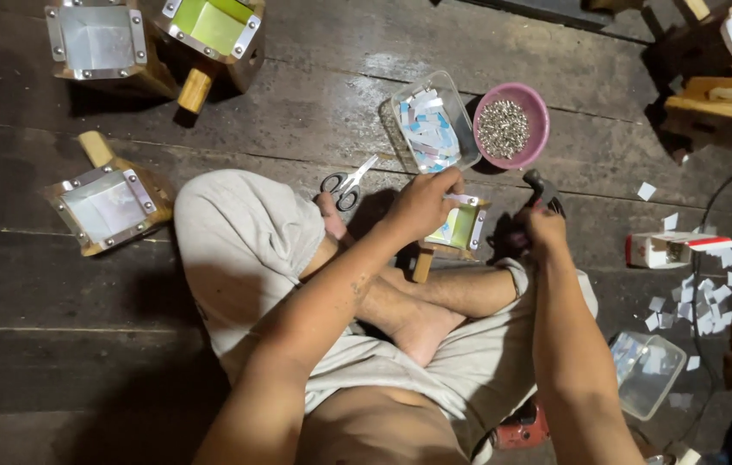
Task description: Assembling small wooden lanterns or boxes using a hammer, power drill, and scissors while sitting on the floor.
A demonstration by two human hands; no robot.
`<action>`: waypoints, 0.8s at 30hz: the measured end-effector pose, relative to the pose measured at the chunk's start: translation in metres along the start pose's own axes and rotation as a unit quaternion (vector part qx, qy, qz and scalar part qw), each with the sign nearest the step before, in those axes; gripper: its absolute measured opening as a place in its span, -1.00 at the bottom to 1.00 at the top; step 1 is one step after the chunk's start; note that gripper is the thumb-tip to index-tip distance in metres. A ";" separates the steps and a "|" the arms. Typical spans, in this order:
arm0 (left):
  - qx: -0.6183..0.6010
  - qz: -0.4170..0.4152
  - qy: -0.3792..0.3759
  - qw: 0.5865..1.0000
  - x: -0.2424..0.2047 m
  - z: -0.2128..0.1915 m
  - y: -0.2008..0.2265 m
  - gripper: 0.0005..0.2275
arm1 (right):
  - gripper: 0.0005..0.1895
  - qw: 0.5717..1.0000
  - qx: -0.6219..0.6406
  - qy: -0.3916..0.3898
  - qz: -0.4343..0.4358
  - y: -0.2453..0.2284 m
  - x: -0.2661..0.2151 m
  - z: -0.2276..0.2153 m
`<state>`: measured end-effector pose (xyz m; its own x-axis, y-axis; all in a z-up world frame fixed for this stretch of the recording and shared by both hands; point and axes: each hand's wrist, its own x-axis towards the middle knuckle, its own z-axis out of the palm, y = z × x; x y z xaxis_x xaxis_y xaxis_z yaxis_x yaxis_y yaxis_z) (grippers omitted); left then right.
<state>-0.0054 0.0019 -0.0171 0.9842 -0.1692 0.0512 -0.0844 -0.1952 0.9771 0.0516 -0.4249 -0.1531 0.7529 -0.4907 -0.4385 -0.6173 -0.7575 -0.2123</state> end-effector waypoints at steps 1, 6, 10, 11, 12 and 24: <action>-0.005 0.005 0.005 1.000 -0.002 0.000 0.001 -0.81 | -0.68 0.987 0.148 -0.042 0.036 -0.017 -0.028 -0.017; -0.019 0.011 0.015 1.000 -0.001 -0.001 -0.001 -0.79 | -0.68 0.927 0.361 -0.055 -0.085 -0.118 -0.225 -0.090; -0.016 0.018 0.021 0.999 0.001 -0.002 -0.001 -0.79 | -0.26 0.920 0.205 0.051 -0.329 -0.142 -0.323 -0.109; -0.015 0.022 0.021 0.999 0.001 -0.002 -0.001 -0.78 | -0.35 0.910 0.195 0.065 -0.361 -0.143 -0.340 -0.108; -0.016 0.020 0.019 0.999 0.000 -0.003 0.000 -0.78 | -0.35 0.911 0.194 0.066 -0.359 -0.132 -0.331 -0.091; 0.008 0.013 0.032 0.999 0.001 0.000 0.003 -0.80 | -0.62 0.931 -0.030 0.108 -0.347 -0.134 -0.307 -0.050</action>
<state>-0.0042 0.0011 -0.0142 0.9896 -0.1124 0.0902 -0.1121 -0.2069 0.9719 -0.0852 -0.1943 0.0534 0.9981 0.0562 -0.0271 0.0443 -0.9440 -0.3269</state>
